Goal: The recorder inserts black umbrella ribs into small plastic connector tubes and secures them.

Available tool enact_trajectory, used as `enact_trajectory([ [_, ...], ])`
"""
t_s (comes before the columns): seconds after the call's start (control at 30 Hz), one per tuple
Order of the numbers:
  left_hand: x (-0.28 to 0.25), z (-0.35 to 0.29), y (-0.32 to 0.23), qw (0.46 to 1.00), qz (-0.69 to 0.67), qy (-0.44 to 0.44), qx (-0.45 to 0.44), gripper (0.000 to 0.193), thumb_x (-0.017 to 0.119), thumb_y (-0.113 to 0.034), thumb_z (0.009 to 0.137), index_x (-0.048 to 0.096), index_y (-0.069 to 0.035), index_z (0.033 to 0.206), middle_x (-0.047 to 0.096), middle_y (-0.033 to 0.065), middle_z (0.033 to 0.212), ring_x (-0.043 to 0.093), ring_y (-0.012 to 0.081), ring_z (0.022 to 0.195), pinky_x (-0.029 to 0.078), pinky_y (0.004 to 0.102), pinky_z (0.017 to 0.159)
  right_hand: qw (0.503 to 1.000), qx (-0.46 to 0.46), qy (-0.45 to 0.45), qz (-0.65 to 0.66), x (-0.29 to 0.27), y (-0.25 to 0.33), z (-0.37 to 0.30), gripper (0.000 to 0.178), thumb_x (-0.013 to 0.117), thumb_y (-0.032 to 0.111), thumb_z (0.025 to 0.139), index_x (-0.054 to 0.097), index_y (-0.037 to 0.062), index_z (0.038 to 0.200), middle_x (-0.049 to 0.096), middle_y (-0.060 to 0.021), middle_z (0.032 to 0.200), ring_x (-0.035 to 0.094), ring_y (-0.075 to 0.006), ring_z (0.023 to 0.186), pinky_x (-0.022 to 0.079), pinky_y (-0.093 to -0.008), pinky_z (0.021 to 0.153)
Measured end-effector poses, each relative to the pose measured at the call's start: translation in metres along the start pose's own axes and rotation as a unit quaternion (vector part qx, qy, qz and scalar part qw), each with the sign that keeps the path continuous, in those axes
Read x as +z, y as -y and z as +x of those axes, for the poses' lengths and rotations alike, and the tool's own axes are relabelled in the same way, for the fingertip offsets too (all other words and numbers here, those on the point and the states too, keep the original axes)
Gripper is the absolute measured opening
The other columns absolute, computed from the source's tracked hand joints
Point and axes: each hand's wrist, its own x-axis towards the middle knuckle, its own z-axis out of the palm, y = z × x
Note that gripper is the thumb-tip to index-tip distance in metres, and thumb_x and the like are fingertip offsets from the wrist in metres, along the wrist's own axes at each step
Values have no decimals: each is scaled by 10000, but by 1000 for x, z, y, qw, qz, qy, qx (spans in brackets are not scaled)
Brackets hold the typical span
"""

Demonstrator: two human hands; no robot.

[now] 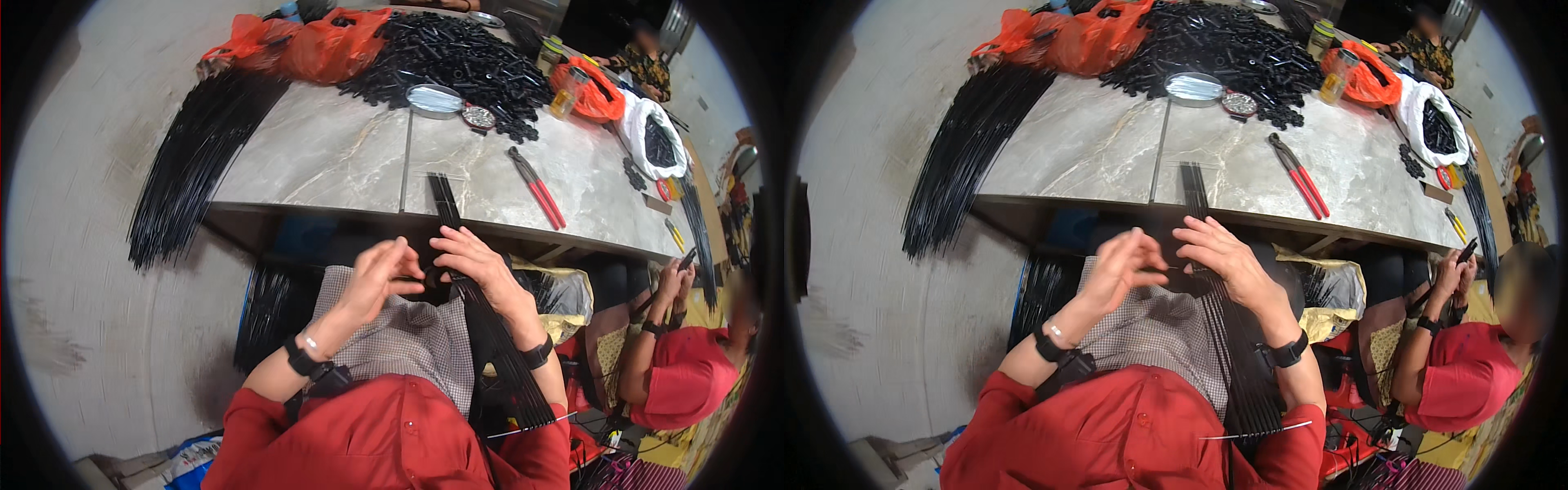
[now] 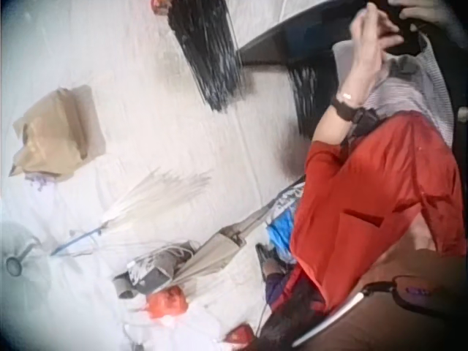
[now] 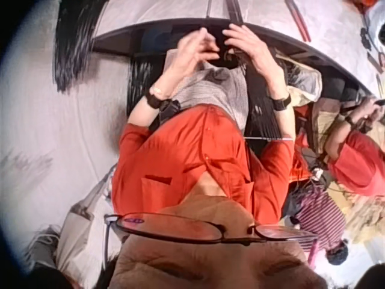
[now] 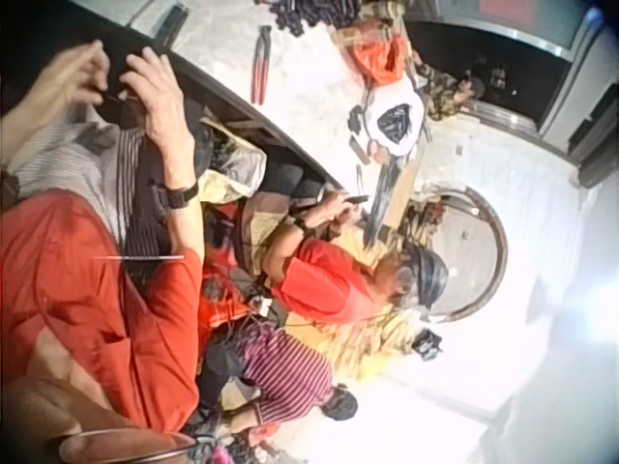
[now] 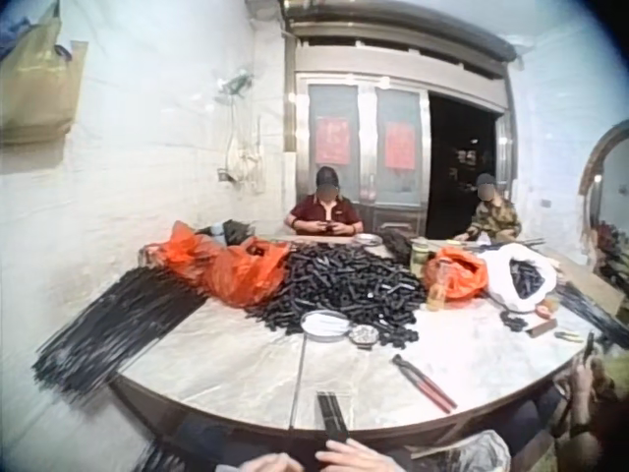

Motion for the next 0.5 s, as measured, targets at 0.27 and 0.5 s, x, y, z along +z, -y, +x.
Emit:
enact_trajectory([
  [0.27,27,81,61,943,-290,99,-132,973,346,-827,770,399,-25,1319,563,196,1152,552,329,1119,465,533,917,1000,20,7,18,4,21,-25,283,565,57,788,637,30,1060,584,-123,1268,448,-325,1297,292,-485,1109],
  [0.5,50,89,79,926,-347,55,-135,893,417,-813,745,574,16,1037,643,162,924,648,293,888,539,473,835,987,114,-65,91,19,55,-96,251,642,46,737,679,71,984,652,-86,1172,495,-284,1266,287,-488,1109],
])
